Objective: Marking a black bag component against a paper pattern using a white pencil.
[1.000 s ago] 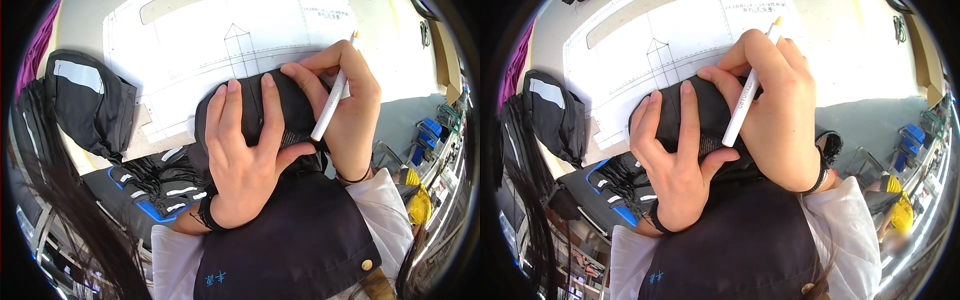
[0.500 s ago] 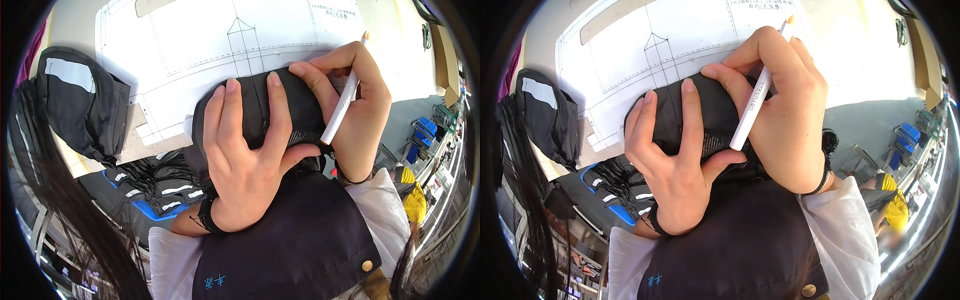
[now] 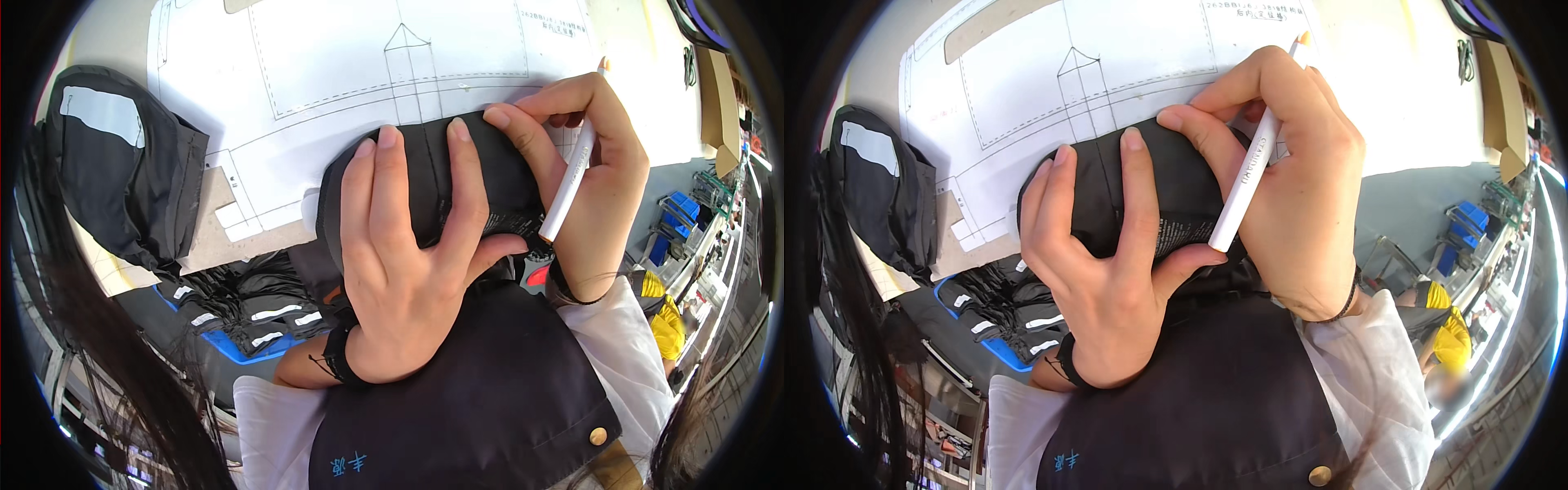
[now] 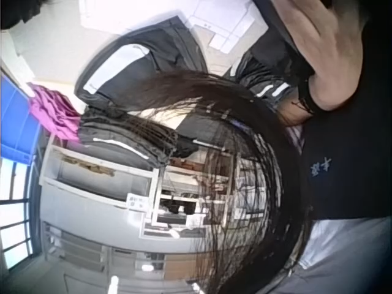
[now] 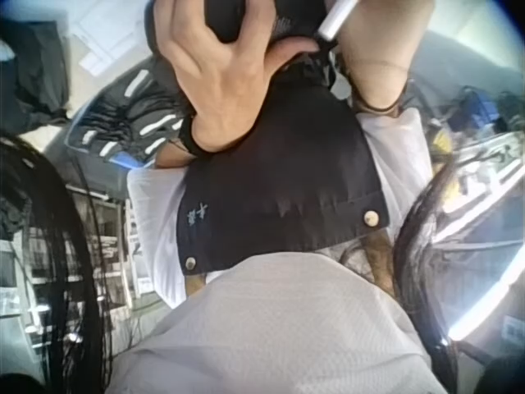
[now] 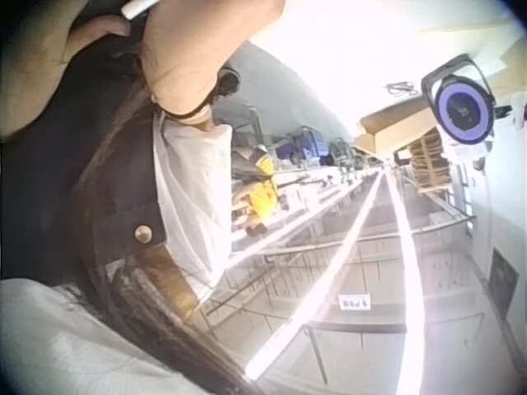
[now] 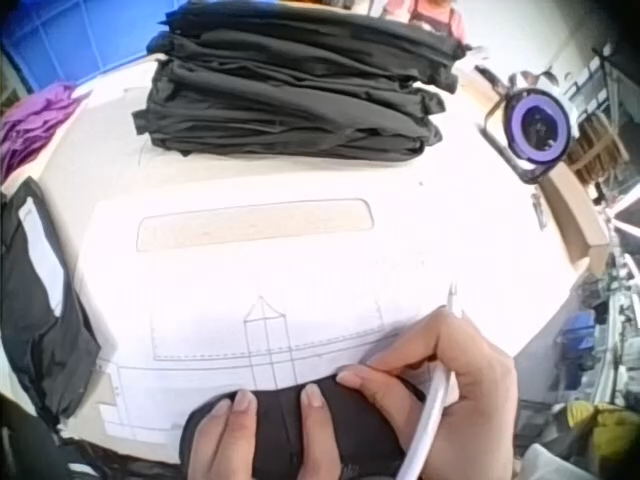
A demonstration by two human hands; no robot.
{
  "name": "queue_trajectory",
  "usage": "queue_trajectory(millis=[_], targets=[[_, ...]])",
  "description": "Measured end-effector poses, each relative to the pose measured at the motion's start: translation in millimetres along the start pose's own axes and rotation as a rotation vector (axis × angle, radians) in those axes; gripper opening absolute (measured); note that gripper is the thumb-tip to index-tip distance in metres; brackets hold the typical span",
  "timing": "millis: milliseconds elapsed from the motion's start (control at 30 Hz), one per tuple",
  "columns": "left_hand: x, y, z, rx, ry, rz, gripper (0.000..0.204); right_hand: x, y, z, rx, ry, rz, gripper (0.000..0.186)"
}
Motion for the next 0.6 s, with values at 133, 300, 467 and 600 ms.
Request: queue_trajectory(millis=[133, 300, 467, 600], targets=[[-0.2, 0.4, 0.7, -0.002, 0.012, 0.002, 0.067, -0.1, -0.4, -0.4, -0.002, -0.011, 0.015, 0.018], [0.9, 0.7, -0.2, -0.025, 0.019, 0.012, 0.067, 1.6, -1.3, 0.4, 0.008, -0.014, -0.002, 0.018], [0.6, -0.6, -0.9, -0.016, 0.022, 0.018, 0.067, -2.6, -2.7, 0.4, 0.016, -0.068, 0.020, 0.018], [0.6, -0.4, -0.5, -0.004, 0.027, 0.009, 0.067, -1.6, -2.0, -0.2, 0.015, -0.074, 0.011, 0.018]])
Point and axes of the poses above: each hand's wrist, its own z-axis towards the middle knuckle, its own y-axis out of the back of the hand, x = y × z, the point moved 9 cm from there along z, towards the middle knuckle, and after that the axes turned 2 degrees about z, right-handed, at the moved point
